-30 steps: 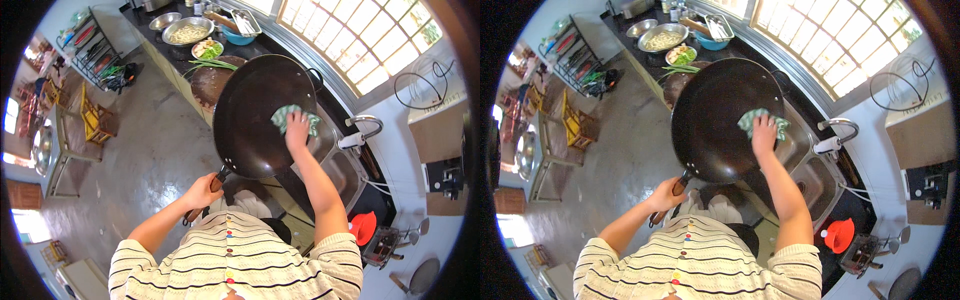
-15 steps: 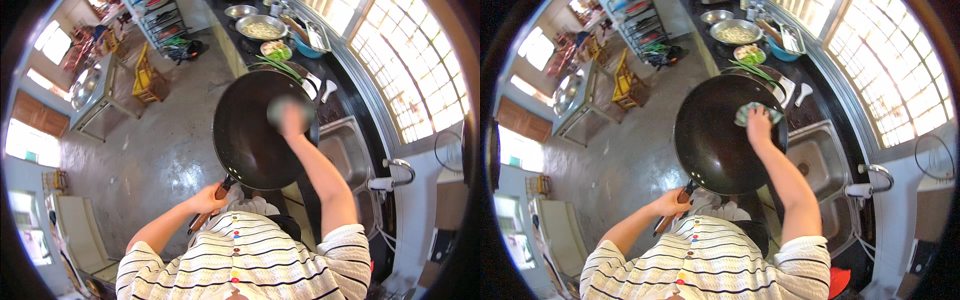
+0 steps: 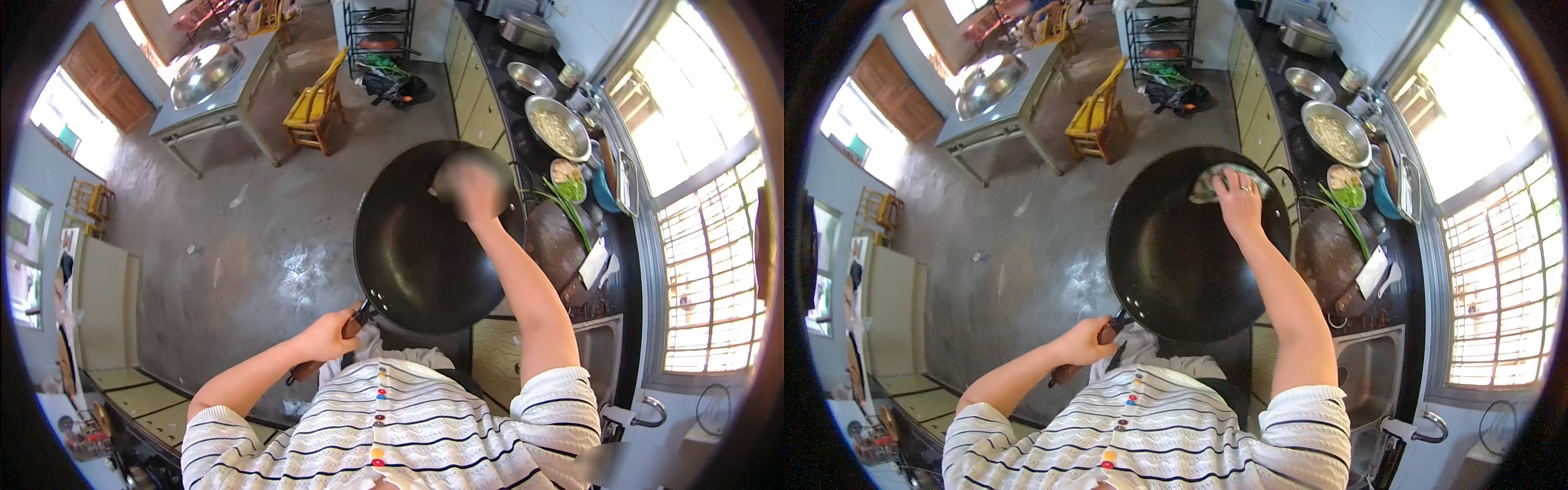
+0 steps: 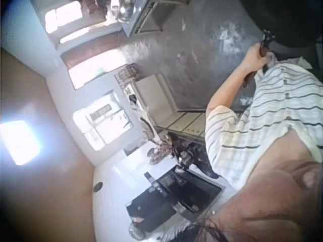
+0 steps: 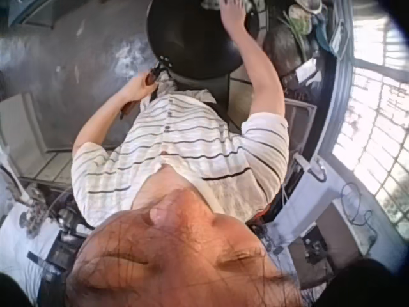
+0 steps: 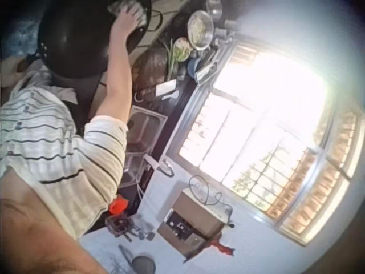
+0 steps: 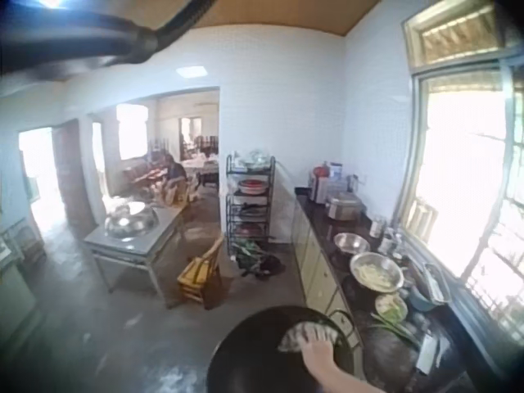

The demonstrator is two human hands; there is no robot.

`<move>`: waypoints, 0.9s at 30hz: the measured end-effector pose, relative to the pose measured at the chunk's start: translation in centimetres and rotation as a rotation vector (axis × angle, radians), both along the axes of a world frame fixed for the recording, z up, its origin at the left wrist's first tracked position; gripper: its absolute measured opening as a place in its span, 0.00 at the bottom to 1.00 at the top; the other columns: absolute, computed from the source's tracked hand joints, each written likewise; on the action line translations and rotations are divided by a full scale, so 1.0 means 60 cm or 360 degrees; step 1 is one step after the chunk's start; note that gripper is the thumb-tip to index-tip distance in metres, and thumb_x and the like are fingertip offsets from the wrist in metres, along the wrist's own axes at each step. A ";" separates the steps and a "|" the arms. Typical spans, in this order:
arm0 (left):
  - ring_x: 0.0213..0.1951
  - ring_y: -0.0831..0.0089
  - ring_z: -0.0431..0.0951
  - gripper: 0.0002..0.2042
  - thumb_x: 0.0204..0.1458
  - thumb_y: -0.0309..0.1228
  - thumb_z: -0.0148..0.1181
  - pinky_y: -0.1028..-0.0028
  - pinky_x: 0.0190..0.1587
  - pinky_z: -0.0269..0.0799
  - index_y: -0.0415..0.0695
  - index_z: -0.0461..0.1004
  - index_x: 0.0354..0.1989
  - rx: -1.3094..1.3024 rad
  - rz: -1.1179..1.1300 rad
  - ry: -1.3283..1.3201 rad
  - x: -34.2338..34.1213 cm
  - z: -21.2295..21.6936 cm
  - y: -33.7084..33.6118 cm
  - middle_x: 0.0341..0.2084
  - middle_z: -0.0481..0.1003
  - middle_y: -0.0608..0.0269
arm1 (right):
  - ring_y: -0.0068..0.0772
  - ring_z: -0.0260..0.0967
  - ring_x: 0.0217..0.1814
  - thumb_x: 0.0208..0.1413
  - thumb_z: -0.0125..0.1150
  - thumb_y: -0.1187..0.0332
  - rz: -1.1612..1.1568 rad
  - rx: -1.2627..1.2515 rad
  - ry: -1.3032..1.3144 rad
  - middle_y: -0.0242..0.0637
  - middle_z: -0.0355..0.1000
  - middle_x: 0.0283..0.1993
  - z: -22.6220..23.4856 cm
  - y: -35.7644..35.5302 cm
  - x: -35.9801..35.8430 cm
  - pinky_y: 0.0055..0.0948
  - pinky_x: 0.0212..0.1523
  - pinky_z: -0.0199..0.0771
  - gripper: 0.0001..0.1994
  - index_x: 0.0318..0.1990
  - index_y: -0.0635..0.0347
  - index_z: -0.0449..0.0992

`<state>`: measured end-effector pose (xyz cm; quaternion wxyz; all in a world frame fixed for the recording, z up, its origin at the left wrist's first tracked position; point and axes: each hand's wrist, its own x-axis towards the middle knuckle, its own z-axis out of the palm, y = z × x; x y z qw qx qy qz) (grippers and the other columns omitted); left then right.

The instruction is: The person washes a wok with a sponge and water at the sink, then places it on the stove. They add pieces of meat from a bowl into the wok using a spatula and stir the contents. The person also rinses the bowl with water from the tap.

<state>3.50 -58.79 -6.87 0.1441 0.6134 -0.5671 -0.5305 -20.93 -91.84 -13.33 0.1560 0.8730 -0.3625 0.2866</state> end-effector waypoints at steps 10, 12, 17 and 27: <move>0.21 0.65 0.67 0.14 0.46 0.30 0.63 0.65 0.27 0.67 0.38 0.63 0.32 -0.0181 0.0174 -0.0072 0.250 -0.038 -0.142 0.18 0.66 0.56 | 0.55 0.67 0.50 0.44 0.55 0.75 0.0838 0.1890 -0.0270 0.50 0.66 0.47 -0.080 0.157 0.296 0.45 0.49 0.70 0.15 0.42 0.62 0.71; 0.21 0.65 0.67 0.15 0.45 0.30 0.63 0.65 0.28 0.66 0.37 0.62 0.31 -0.0074 0.0207 -0.0023 0.276 -0.044 -0.172 0.18 0.66 0.55 | 0.54 0.69 0.46 0.47 0.55 0.73 0.0499 0.1552 0.0446 0.48 0.68 0.47 -0.097 0.069 0.265 0.45 0.46 0.73 0.13 0.43 0.60 0.71; 0.20 0.64 0.64 0.14 0.46 0.29 0.61 0.65 0.27 0.66 0.37 0.61 0.31 -0.0010 0.0193 0.0026 0.307 -0.045 -0.299 0.16 0.65 0.55 | 0.52 0.68 0.47 0.49 0.54 0.76 -0.0344 0.0848 -0.0270 0.47 0.65 0.45 -0.076 -0.248 0.239 0.45 0.40 0.74 0.13 0.44 0.58 0.72; 0.20 0.54 0.70 0.11 0.44 0.26 0.59 0.62 0.27 0.67 0.37 0.63 0.31 -0.0292 0.0141 -0.0194 0.343 -0.059 -0.639 0.16 0.67 0.51 | 0.54 0.63 0.51 0.37 0.48 0.90 0.0698 0.1016 -0.1352 0.48 0.63 0.44 0.067 -0.442 0.556 0.39 0.53 0.65 0.20 0.41 0.65 0.69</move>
